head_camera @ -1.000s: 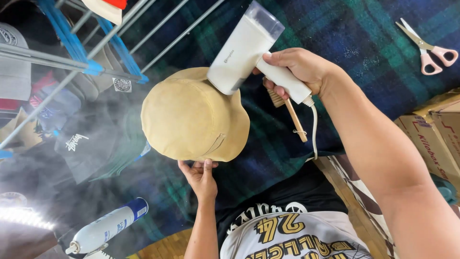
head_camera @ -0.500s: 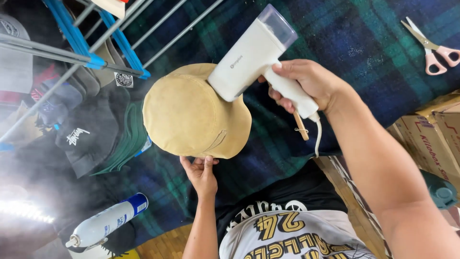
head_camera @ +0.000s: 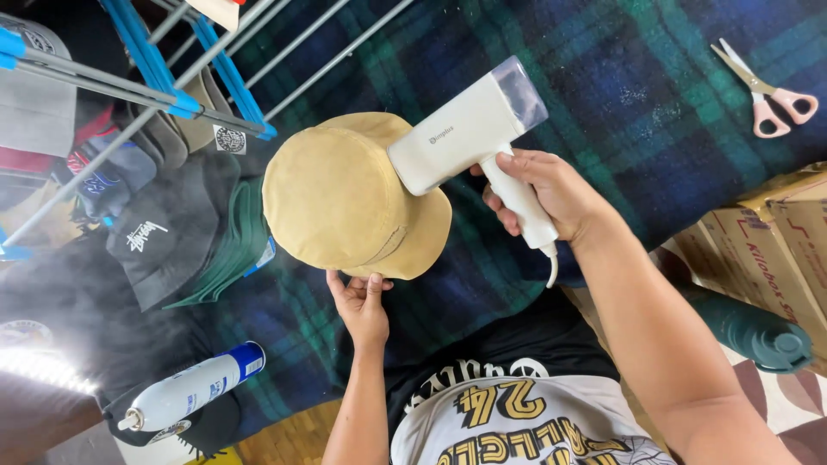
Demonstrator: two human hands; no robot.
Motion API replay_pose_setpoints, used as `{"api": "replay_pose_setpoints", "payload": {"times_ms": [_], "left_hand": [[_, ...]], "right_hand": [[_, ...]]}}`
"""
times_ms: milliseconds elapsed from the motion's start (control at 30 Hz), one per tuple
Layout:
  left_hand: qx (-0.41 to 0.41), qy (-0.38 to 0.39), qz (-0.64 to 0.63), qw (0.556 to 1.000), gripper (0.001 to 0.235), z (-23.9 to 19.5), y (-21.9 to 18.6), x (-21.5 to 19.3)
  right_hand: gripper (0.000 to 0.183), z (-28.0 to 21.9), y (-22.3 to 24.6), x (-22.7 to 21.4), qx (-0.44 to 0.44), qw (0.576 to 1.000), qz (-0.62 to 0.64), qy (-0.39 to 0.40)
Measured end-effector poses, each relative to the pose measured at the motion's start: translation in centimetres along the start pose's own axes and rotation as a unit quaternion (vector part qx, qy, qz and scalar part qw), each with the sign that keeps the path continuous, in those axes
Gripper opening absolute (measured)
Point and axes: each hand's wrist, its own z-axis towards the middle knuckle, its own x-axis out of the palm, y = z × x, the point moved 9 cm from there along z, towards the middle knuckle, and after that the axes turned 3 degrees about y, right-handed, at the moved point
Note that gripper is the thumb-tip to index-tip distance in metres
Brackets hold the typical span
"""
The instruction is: The person uses a handheld steamer to steam a beige bucket hat, then brushes it with a wooden brush. They then pick up a black mesh cap, brush it, and steam it with the same handheld steamer.
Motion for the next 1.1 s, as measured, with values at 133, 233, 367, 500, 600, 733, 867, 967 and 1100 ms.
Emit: {"api": "replay_pose_setpoints", "payload": {"times_ms": [133, 233, 367, 500, 600, 733, 867, 967, 1100], "left_hand": [[0.009, 0.008, -0.001, 1.0, 0.082, 0.0, 0.0, 0.1], [0.003, 0.005, -0.002, 1.0, 0.084, -0.2, 0.4, -0.3], [0.014, 0.009, -0.028, 0.999, 0.086, -0.2, 0.2, -0.1], [0.015, 0.014, -0.018, 1.0, 0.086, -0.4, -0.2, -0.1], [0.019, 0.021, -0.028, 0.999, 0.088, -0.2, 0.6, -0.6], [0.02, 0.016, -0.045, 0.999, 0.088, -0.3, 0.7, -0.7], [0.024, 0.023, -0.057, 0.998, 0.087, -0.2, -0.7, 0.1], [0.022, 0.025, -0.057, 0.998, 0.087, -0.3, -1.3, 0.2], [0.02, 0.026, -0.058, 0.998, 0.087, -0.3, -0.9, -0.1]], "right_hand": [[0.037, 0.2, -1.4, -1.7, -0.004, 1.0, 0.001, -0.017], [0.036, -1.3, -1.8, -1.3, -0.002, 1.0, 0.011, -0.029], [0.033, -2.6, -2.2, 0.5, -0.028, 0.998, 0.028, -0.039], [0.037, -2.2, -4.2, -0.4, -0.034, 0.997, 0.044, -0.054], [0.035, -2.9, -3.8, -0.3, -0.041, 0.996, 0.046, -0.064], [0.036, -4.3, -3.3, 1.4, -0.049, 0.995, 0.051, -0.064], [0.037, -3.7, -4.2, 0.9, -0.062, 0.995, 0.041, -0.062], [0.037, -4.1, -5.6, -0.5, -0.065, 0.995, 0.041, -0.057], [0.039, -4.9, -7.1, -2.1, -0.08, 0.991, 0.106, -0.008]]}}
